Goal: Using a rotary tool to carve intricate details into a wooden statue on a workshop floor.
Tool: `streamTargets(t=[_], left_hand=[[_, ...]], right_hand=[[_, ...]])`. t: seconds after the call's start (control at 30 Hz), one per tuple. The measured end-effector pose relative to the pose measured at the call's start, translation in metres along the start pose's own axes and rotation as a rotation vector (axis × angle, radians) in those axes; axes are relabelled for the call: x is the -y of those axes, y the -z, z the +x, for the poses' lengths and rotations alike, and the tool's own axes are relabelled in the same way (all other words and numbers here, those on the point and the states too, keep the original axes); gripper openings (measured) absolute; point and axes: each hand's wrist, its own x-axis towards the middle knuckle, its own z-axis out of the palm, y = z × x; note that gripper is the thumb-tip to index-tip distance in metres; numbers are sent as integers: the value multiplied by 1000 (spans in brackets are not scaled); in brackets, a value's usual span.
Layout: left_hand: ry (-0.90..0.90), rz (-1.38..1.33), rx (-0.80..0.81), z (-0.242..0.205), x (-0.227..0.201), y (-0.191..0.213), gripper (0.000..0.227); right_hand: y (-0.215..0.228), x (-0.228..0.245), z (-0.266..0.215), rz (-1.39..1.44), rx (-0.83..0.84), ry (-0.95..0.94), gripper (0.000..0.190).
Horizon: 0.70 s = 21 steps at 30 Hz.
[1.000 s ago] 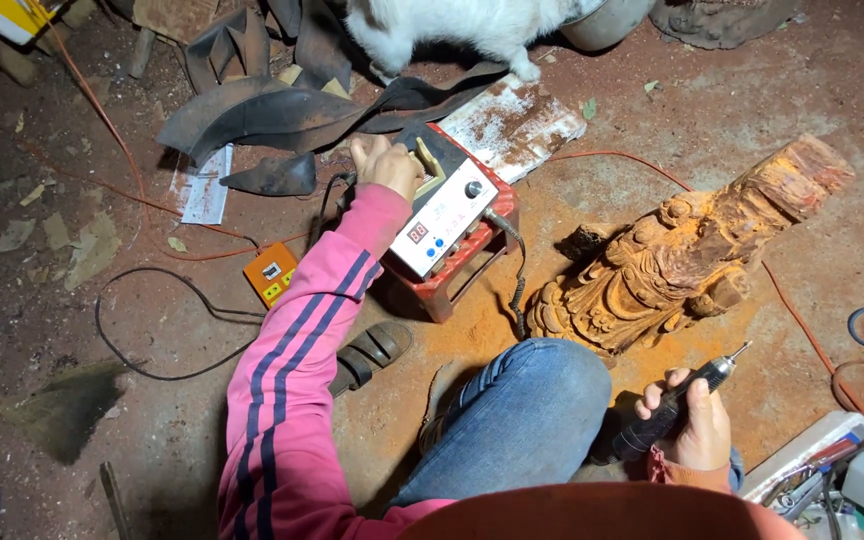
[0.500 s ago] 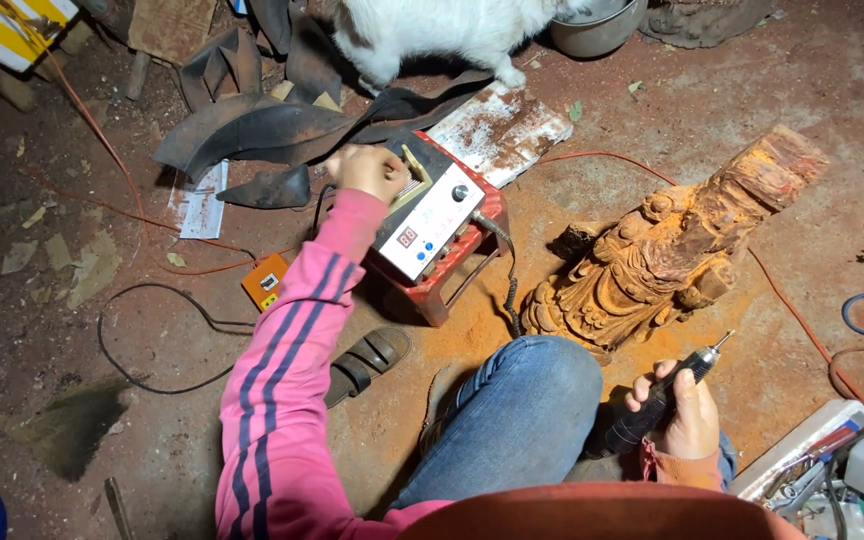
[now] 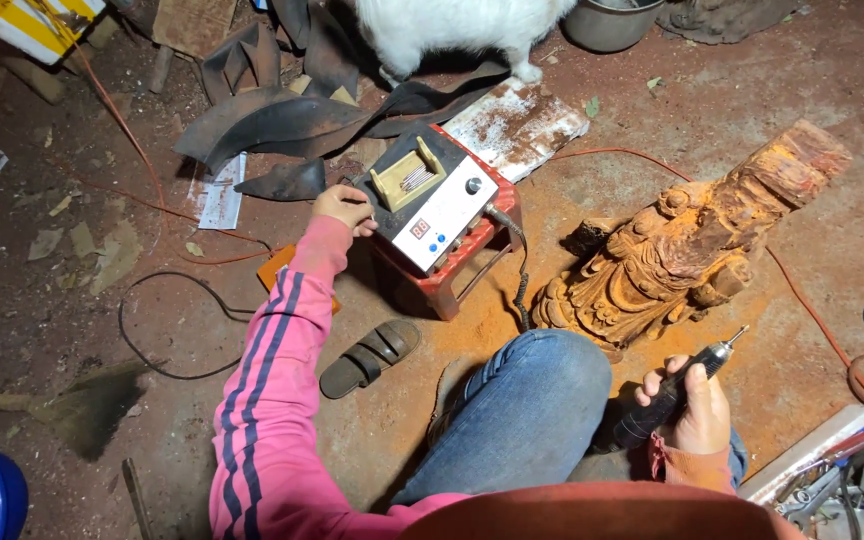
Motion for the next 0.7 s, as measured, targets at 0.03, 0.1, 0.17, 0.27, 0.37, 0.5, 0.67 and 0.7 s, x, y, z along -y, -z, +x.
streamTargets(t=[0.03, 0.1, 0.17, 0.27, 0.37, 0.5, 0.67, 0.7], left_hand=[[0, -2, 2, 3, 2, -3, 24], [62, -88, -8, 11, 4, -9, 27], [59, -95, -5, 5, -4, -11, 24], [54, -98, 3, -1, -5, -10, 19], [42, -98, 13, -4, -2, -7, 16], [40, -101, -11, -12, -4, -6, 18], [-525, 306, -68, -94, -6, -29, 27], [-820, 573, -143, -116, -5, -40, 31]], right_hand=[[1, 0, 0, -2, 0, 2, 28], [1, 1, 0, -27, 17, 9, 29], [5, -2, 0, -15, 15, 10, 29], [8, -1, 1, -4, 20, 8, 28], [8, -1, 2, 8, 23, 7, 28], [6, 1, 1, -8, 9, 11, 29], [-13, 1, -7, 79, -50, 29, 25], [-14, 0, -10, 116, -78, 18, 23]])
